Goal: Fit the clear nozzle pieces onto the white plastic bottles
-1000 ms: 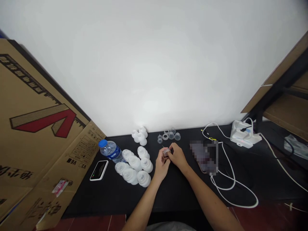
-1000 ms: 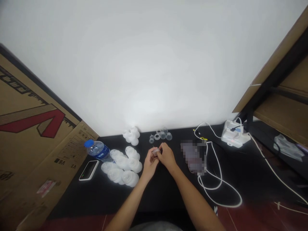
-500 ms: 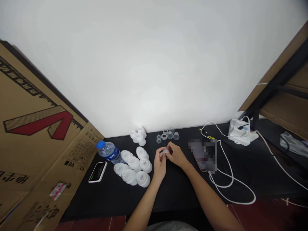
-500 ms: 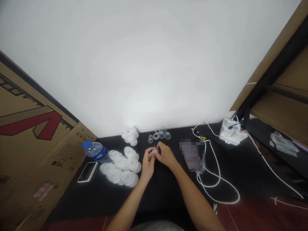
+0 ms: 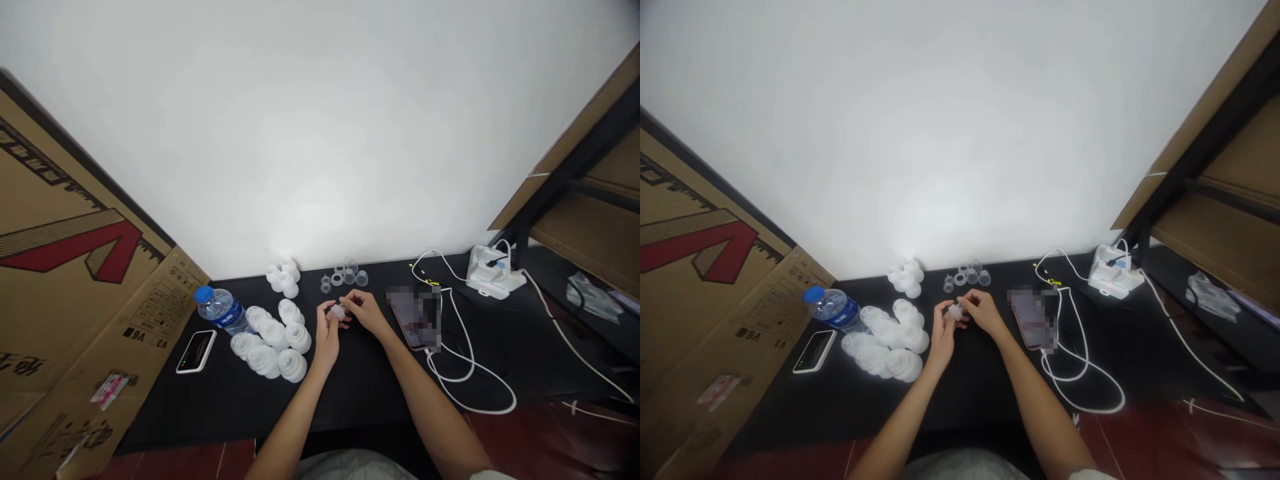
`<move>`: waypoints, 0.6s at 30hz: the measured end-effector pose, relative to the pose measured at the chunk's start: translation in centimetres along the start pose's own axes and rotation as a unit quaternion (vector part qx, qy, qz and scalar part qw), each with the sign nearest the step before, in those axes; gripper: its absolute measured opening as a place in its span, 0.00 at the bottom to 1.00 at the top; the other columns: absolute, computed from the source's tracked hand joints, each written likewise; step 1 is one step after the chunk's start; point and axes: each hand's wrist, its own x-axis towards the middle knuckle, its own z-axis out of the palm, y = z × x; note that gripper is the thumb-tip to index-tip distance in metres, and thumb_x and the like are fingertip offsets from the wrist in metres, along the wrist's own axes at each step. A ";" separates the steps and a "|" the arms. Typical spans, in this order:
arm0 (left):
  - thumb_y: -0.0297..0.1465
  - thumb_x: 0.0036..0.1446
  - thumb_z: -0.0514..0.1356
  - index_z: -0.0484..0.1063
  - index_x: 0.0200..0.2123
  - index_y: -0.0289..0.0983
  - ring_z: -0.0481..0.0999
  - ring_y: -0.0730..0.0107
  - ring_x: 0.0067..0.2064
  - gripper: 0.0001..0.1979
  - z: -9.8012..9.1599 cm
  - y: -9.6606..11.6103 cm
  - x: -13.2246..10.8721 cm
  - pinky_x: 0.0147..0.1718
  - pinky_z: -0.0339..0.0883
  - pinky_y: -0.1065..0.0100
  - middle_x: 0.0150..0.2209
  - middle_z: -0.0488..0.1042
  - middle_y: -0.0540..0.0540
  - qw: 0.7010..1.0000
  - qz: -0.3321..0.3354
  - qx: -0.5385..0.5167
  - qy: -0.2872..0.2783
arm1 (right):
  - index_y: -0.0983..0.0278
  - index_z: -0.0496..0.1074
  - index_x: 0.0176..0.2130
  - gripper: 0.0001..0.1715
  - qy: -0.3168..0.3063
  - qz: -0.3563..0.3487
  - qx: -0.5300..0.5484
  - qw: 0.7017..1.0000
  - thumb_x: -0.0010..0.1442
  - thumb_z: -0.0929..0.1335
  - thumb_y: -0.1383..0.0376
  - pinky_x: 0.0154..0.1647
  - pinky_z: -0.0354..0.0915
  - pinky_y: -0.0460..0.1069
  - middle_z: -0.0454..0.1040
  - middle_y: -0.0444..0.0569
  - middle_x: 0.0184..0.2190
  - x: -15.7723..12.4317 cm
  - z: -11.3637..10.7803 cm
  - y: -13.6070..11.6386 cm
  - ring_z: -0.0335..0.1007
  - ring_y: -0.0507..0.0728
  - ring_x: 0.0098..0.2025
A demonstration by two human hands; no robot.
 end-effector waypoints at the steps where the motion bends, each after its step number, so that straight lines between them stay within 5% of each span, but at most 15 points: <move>1: 0.51 0.72 0.59 0.66 0.59 0.42 0.83 0.61 0.44 0.23 0.0 0.0 0.0 0.43 0.79 0.59 0.47 0.79 0.43 1.000 -0.002 -0.013 0.009 | 0.61 0.75 0.30 0.23 0.010 -0.003 -0.007 1.000 0.63 0.74 0.45 0.33 0.67 0.50 0.76 0.44 0.26 0.0 -0.1 0.1 0.71 0.56 0.29; 5: 0.52 0.69 0.62 0.70 0.58 0.41 0.81 0.57 0.52 0.26 0.0 -0.2 0.2 0.46 0.80 0.57 0.57 0.75 0.39 0.999 0.005 -0.038 0.022 | 0.61 0.76 0.30 0.23 0.021 -0.010 -0.016 1.000 0.62 0.76 0.45 0.33 0.68 0.50 0.77 0.44 0.27 0.1 -0.3 0.3 0.72 0.56 0.29; 12: 0.52 0.65 0.67 0.71 0.55 0.39 0.81 0.54 0.53 0.26 0.3 -0.2 0.3 0.46 0.81 0.56 0.53 0.78 0.38 0.999 0.012 -0.038 0.030 | 0.61 0.77 0.31 0.25 -0.014 0.006 -0.005 1.000 0.62 0.75 0.42 0.34 0.71 0.50 0.78 0.45 0.27 0.1 -0.1 0.3 0.74 0.56 0.30; 18: 0.51 0.64 0.68 0.70 0.54 0.40 0.82 0.57 0.48 0.26 0.9 0.1 0.3 0.45 0.80 0.57 0.50 0.79 0.40 0.999 0.016 -0.045 0.020 | 0.61 0.73 0.27 0.31 0.041 0.058 0.053 0.996 0.60 0.75 0.38 0.20 0.53 0.46 0.67 0.41 0.20 0.3 0.0 -0.1 0.56 0.50 0.19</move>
